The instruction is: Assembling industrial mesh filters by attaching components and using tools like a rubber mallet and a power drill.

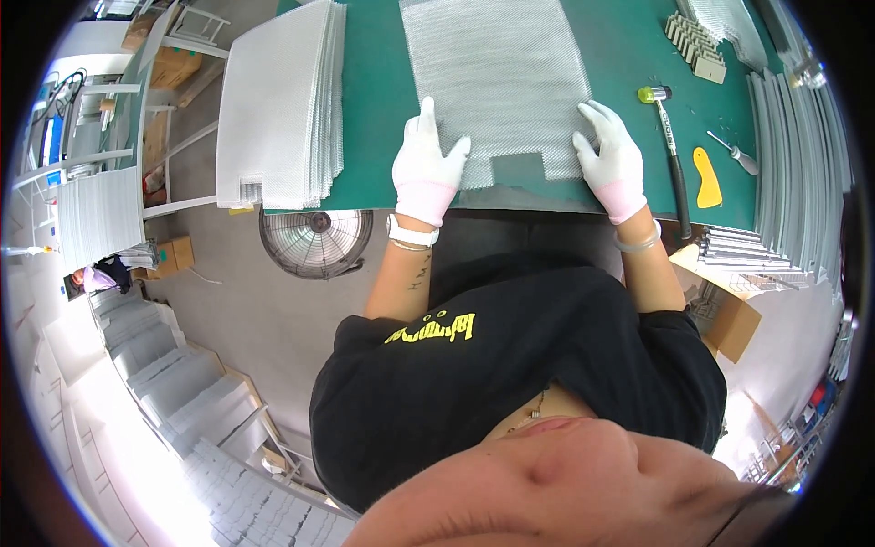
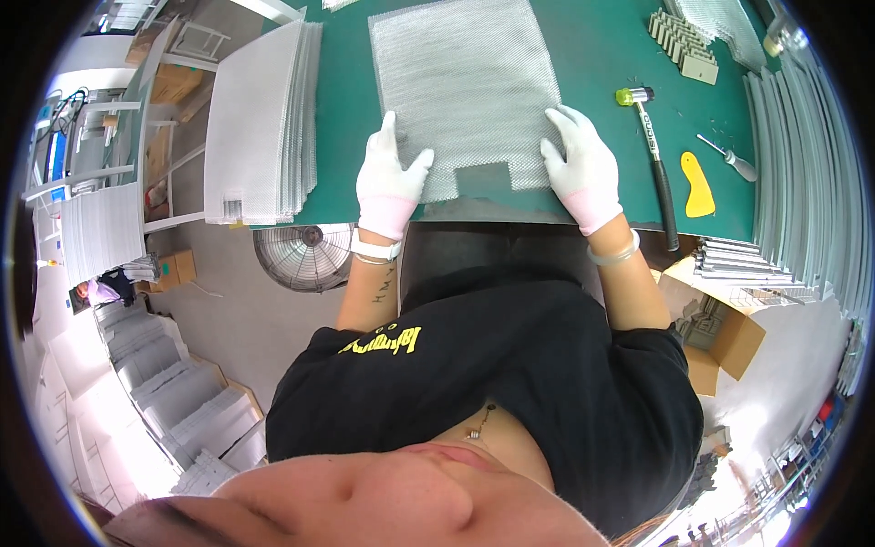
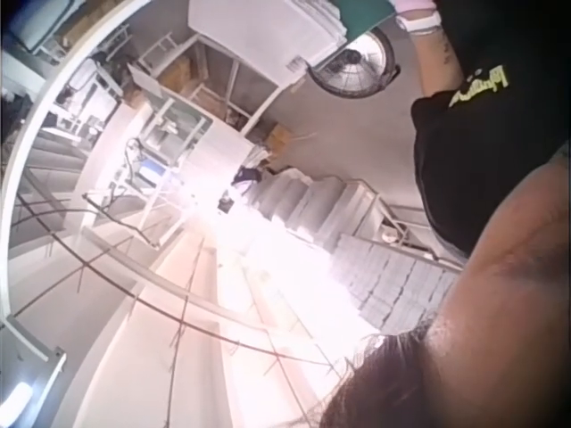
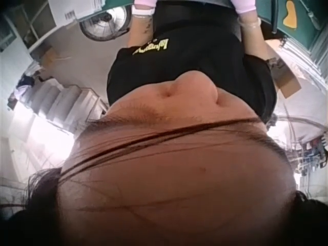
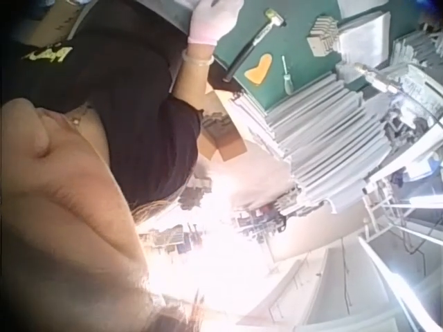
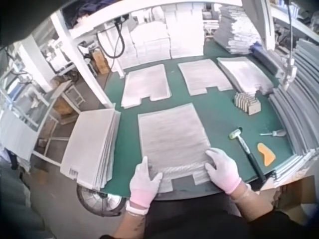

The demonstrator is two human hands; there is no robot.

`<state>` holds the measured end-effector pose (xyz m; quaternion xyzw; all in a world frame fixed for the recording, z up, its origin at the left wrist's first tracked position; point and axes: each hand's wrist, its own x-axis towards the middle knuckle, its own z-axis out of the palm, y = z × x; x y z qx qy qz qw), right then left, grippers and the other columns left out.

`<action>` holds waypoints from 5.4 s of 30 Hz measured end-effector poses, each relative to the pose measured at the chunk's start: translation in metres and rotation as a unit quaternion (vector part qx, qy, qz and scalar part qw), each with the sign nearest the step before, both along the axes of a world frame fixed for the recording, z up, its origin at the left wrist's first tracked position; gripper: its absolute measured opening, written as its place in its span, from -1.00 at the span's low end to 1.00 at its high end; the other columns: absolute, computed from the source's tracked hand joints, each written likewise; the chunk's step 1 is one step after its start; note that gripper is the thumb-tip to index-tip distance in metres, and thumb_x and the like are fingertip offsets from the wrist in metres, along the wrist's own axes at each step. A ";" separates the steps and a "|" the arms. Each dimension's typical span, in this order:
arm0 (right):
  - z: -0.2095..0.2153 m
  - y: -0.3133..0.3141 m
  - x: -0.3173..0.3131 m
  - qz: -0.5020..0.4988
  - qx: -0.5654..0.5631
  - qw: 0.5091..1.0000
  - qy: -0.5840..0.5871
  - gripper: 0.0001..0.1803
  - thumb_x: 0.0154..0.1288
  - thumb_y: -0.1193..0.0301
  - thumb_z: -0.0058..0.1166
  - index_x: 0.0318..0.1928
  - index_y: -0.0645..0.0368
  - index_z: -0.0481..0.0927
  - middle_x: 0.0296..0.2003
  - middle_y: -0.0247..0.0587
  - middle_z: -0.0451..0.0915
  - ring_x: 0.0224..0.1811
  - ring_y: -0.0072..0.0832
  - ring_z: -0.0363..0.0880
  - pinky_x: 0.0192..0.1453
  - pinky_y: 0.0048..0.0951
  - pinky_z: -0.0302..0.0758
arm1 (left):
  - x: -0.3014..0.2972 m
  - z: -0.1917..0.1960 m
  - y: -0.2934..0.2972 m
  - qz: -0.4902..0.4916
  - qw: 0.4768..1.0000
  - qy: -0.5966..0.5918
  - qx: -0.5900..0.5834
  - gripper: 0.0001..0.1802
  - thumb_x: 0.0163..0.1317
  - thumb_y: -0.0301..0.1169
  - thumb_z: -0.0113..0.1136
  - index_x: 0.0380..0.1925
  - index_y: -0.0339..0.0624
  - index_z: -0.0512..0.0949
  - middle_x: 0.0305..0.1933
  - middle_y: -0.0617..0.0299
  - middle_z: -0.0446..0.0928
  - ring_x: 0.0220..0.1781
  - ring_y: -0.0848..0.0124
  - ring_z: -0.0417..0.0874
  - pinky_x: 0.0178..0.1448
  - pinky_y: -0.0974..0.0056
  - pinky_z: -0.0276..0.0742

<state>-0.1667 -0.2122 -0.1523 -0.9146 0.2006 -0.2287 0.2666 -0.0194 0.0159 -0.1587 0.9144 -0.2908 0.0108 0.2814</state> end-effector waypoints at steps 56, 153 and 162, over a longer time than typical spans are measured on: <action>0.024 -0.179 0.043 -0.114 -0.077 0.988 -0.065 0.05 0.01 0.04 0.50 0.34 0.51 0.32 0.16 0.31 0.51 0.25 0.01 0.49 0.36 -0.18 0.43 | 0.014 0.048 -0.246 -0.061 0.611 0.626 -0.481 -0.39 0.51 -0.31 0.01 0.51 0.03 0.16 0.56 -0.06 0.09 0.54 -0.04 0.20 0.52 -0.03 0.24; 0.003 -0.002 -0.007 0.003 0.005 0.999 0.038 -0.23 0.21 0.27 0.30 0.41 0.15 0.34 0.01 0.04 0.60 0.01 -0.08 0.64 0.11 -0.27 0.59 | 0.010 0.000 0.001 -0.062 0.996 -0.056 -0.036 -0.39 0.08 -0.26 0.42 0.13 -0.26 0.51 0.00 -0.06 0.54 0.07 0.01 0.57 0.19 0.06 0.51; 0.002 -0.007 -0.005 0.021 0.010 0.997 0.076 -0.32 0.24 0.23 0.27 0.35 0.13 0.42 -0.08 -0.01 0.59 -0.07 -0.08 0.63 0.05 -0.23 0.59 | 0.009 -0.003 0.003 -0.055 0.997 -0.028 -0.052 -0.40 0.06 -0.29 0.43 0.12 -0.27 0.52 0.01 -0.07 0.53 0.06 -0.01 0.57 0.19 0.06 0.50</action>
